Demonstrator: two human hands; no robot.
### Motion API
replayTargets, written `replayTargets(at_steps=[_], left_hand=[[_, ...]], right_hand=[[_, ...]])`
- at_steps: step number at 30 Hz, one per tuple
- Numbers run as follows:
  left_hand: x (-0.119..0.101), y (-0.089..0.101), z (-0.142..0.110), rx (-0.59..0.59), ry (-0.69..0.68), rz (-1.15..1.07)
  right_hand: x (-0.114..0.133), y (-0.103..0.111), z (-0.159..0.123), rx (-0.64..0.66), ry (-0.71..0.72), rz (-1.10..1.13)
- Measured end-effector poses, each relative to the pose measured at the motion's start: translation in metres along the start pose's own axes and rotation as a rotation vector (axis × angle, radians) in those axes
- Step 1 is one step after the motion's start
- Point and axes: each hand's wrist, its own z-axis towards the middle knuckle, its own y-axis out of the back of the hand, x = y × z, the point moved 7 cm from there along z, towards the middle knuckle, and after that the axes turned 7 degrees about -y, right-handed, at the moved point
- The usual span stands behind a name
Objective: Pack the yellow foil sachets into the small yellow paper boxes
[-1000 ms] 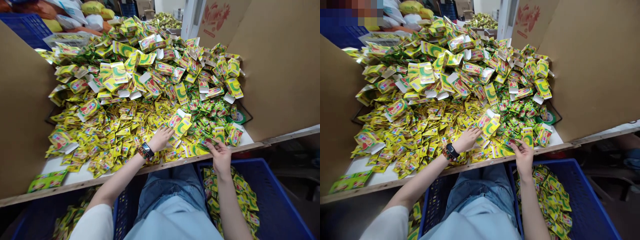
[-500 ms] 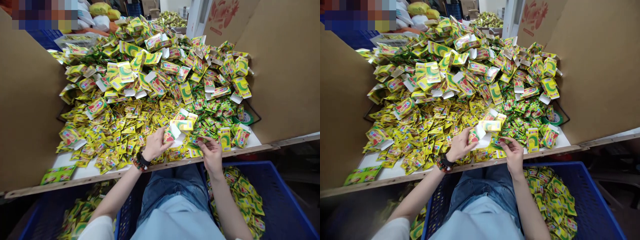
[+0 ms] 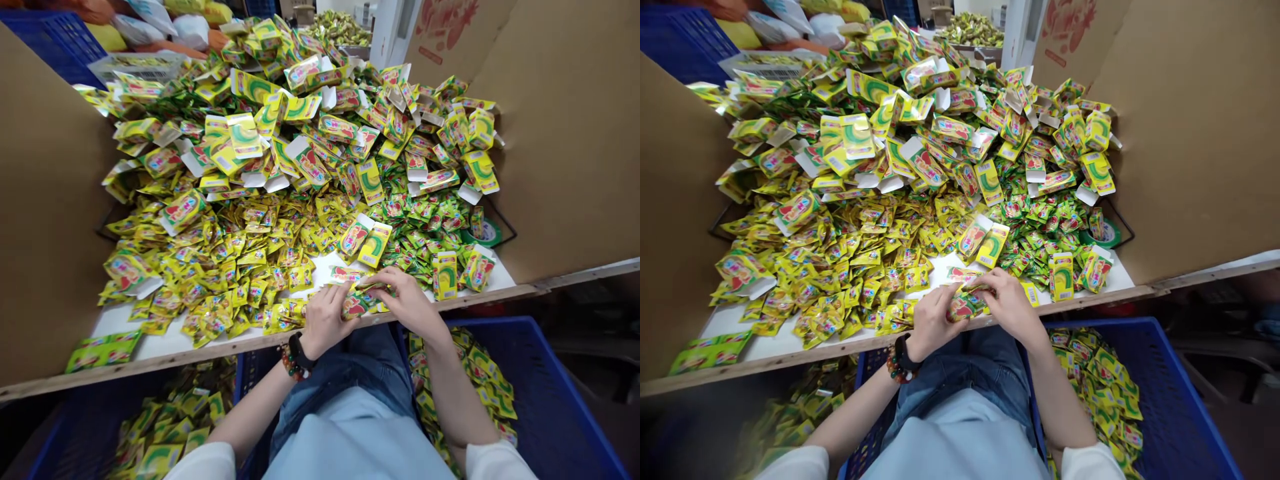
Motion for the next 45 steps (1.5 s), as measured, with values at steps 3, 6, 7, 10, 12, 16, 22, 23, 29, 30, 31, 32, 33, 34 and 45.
replayTargets(at_steps=[3,6,7,10,12,16,22,23,29,30,31,32,33,34,45], left_hand=[[-0.005,-0.007,-0.007,-0.041,0.021,-0.033],[-0.004,-0.016,-0.015,-0.056,0.083,-0.053],[-0.003,-0.019,-0.017,-0.062,0.095,-0.061],[-0.003,-0.022,-0.022,-0.099,0.114,-0.087],[-0.004,-0.022,-0.023,-0.134,0.127,-0.096],[-0.011,-0.022,-0.024,-0.159,0.11,-0.105],[-0.013,-0.023,-0.027,-0.212,0.153,-0.153],[-0.013,-0.024,-0.028,-0.208,0.157,-0.16],[-0.019,-0.028,-0.03,-0.185,0.134,-0.2],[-0.019,-0.028,-0.03,-0.191,0.128,-0.202],[-0.019,-0.027,-0.03,-0.201,0.126,-0.203],[-0.019,-0.027,-0.03,-0.211,0.126,-0.206],[-0.018,-0.026,-0.031,-0.217,0.129,-0.213],[-0.018,-0.027,-0.031,-0.216,0.133,-0.224],[-0.013,-0.03,-0.031,-0.162,0.217,-0.349]], right_hand=[[0.006,-0.004,0.0,0.009,-0.049,-0.23],[0.005,-0.009,-0.001,0.005,-0.099,-0.279],[0.004,-0.011,-0.001,0.001,-0.107,-0.288],[0.008,-0.017,-0.006,-0.046,-0.065,-0.385],[0.015,-0.024,-0.01,-0.041,0.02,-0.399],[0.018,-0.031,-0.015,0.002,-0.002,-0.381],[0.017,-0.028,-0.014,-0.088,-0.116,-0.419],[0.016,-0.026,-0.014,-0.104,-0.125,-0.38],[0.011,-0.019,-0.022,-0.084,-0.155,-0.4],[0.013,-0.02,-0.023,-0.063,-0.12,-0.406],[0.016,-0.021,-0.024,-0.04,-0.072,-0.391],[0.018,-0.022,-0.025,-0.024,-0.02,-0.358],[0.02,-0.021,-0.025,-0.024,0.023,-0.32],[0.021,-0.02,-0.026,-0.043,0.047,-0.295],[0.021,-0.018,-0.028,-0.319,0.113,-0.274]])
